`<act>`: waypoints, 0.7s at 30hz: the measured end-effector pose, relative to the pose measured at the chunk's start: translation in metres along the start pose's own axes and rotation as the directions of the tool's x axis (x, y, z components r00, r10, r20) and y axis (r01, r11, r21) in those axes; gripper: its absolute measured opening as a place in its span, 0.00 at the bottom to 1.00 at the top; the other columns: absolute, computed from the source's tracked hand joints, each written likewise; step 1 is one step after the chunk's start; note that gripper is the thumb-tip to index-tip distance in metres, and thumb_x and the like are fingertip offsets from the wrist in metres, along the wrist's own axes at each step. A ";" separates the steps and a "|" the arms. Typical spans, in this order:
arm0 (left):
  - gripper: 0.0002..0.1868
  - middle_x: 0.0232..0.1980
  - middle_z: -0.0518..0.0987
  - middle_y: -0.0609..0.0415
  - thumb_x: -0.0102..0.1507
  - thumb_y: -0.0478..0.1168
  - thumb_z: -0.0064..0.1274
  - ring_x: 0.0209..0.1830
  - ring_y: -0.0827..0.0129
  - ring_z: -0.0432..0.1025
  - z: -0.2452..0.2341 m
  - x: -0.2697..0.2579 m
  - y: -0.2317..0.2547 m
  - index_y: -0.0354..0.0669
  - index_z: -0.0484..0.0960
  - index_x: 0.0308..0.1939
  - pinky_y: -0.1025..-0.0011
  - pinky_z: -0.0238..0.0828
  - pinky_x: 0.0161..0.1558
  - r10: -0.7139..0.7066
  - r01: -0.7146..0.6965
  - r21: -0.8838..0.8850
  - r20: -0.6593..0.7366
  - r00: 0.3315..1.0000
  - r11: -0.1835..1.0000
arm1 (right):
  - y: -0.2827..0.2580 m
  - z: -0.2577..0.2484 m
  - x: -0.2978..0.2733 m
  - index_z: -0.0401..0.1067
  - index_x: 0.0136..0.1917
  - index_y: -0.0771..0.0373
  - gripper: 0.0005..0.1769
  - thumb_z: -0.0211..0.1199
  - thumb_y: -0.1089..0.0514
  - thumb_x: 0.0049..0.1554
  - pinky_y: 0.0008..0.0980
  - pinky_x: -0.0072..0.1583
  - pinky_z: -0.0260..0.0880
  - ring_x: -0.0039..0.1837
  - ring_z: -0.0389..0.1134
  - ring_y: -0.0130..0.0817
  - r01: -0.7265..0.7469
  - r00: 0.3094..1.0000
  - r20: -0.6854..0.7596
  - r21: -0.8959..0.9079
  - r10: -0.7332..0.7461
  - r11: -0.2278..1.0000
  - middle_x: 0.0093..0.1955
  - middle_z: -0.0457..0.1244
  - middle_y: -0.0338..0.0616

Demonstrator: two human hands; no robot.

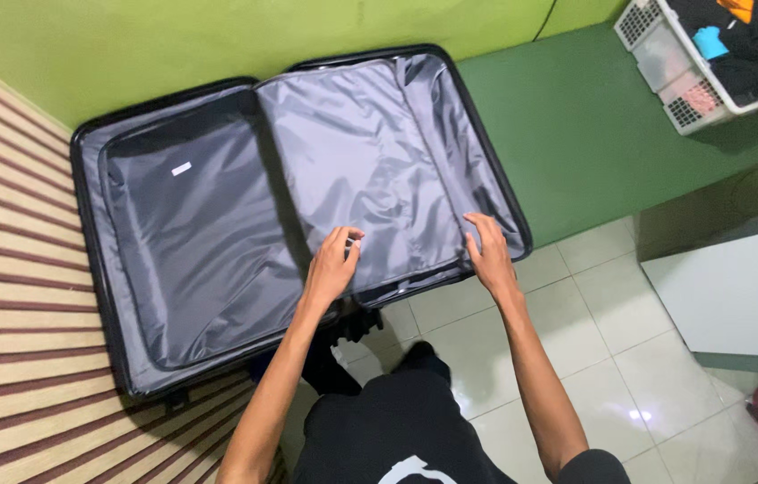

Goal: The person unboxes a new suitcase, removes the protective plastic from the handle, opens the suitcase, and spreads a t-shirt on a green surface.

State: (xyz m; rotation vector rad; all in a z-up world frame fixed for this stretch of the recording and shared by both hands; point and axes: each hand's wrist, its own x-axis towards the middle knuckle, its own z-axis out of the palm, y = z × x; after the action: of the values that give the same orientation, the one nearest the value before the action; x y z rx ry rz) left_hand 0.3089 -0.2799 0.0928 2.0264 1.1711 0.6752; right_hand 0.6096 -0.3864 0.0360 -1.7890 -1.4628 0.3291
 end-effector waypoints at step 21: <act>0.12 0.51 0.80 0.51 0.70 0.41 0.48 0.38 0.59 0.75 0.299 0.151 0.204 0.41 0.79 0.54 0.65 0.72 0.43 0.083 -0.053 -0.129 0.246 0.966 0.990 | 0.233 -0.280 -0.037 0.71 0.64 0.60 0.15 0.53 0.59 0.65 0.37 0.65 0.69 0.64 0.69 0.39 -0.421 0.898 -0.048 0.192 0.437 0.887 0.64 0.66 0.45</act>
State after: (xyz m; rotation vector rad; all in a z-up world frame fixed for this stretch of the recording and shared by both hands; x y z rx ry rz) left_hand 0.6994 -0.3093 0.0778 1.9886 0.8951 0.4922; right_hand 0.9421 -0.5400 0.0464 -1.9418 -0.9290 0.5756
